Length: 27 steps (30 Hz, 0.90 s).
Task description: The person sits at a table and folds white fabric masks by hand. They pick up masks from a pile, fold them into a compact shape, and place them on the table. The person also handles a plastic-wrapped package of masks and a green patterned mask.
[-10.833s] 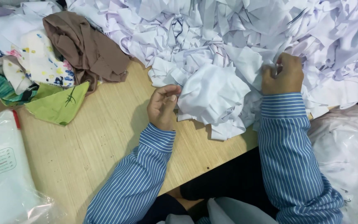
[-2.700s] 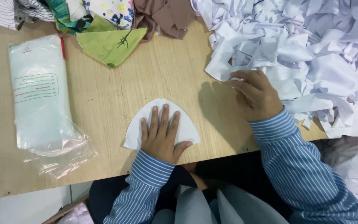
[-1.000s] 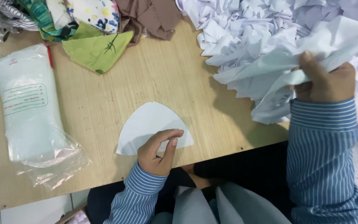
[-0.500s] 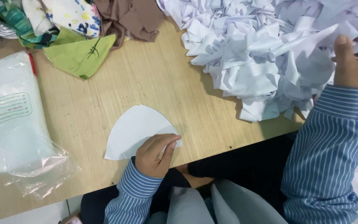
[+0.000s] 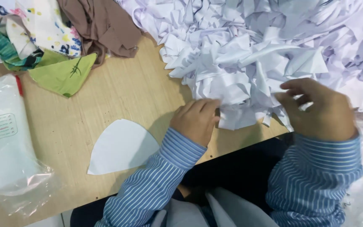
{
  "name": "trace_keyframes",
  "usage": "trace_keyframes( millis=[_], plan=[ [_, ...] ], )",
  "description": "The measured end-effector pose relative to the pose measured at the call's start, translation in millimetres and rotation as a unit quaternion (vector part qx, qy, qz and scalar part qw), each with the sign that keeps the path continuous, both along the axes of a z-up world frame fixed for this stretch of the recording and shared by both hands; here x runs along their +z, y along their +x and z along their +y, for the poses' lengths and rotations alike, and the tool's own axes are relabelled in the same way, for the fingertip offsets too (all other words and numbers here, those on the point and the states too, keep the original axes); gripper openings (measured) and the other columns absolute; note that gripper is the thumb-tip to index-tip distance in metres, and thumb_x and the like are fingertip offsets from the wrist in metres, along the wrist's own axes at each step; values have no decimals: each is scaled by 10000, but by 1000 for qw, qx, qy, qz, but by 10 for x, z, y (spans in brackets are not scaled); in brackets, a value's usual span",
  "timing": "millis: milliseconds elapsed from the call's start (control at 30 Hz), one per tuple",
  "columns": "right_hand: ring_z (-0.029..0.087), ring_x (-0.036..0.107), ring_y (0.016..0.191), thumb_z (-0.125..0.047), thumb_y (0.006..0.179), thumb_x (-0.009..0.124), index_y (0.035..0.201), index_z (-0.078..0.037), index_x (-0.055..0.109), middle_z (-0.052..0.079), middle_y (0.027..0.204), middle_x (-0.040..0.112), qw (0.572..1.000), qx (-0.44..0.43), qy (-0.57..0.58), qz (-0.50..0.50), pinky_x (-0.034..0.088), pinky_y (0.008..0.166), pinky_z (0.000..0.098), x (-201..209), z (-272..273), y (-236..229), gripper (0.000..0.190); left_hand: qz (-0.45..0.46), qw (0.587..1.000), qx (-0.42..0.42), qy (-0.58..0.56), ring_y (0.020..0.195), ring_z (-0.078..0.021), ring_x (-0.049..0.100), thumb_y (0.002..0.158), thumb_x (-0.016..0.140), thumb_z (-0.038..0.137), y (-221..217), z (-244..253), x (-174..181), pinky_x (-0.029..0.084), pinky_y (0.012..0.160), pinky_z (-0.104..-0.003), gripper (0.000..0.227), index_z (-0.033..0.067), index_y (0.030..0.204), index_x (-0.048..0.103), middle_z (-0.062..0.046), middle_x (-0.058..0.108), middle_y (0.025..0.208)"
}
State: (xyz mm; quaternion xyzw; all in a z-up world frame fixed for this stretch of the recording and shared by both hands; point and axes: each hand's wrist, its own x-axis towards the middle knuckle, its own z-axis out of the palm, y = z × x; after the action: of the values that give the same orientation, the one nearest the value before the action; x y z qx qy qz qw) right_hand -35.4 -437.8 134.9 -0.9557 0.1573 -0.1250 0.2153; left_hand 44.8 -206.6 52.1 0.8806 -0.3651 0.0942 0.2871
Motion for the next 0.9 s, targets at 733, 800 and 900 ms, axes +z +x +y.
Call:
trace_keyframes(
  millis=[733,800,900],
  plan=[
    [282,769,845,-22,1065,690,1123,59,634,233,1022,699,764,28,501,-406,703,696,349,-724,-247,668,114,-3,952,79,-297,926,-273,671,947,722,266,671,-345,-594,646,754,-367,437,135,1204,394,-87,303,1310],
    [327,802,1034,-16,1006,691,1199,44,670,242,1132,732,713,-25,553,-431,758,942,389,-659,-233,704,203,-14,972,79,-223,764,-223,630,919,692,503,728,-326,-626,535,723,-380,393,185,991,473,25,455,901],
    [410,612,1287,202,1036,634,1416,137,489,296,1431,557,796,127,365,-465,569,1117,435,-976,-386,794,412,16,992,77,-97,942,-346,675,744,790,677,549,-284,-395,531,850,-506,743,110,1162,553,-81,637,955]
  ],
)
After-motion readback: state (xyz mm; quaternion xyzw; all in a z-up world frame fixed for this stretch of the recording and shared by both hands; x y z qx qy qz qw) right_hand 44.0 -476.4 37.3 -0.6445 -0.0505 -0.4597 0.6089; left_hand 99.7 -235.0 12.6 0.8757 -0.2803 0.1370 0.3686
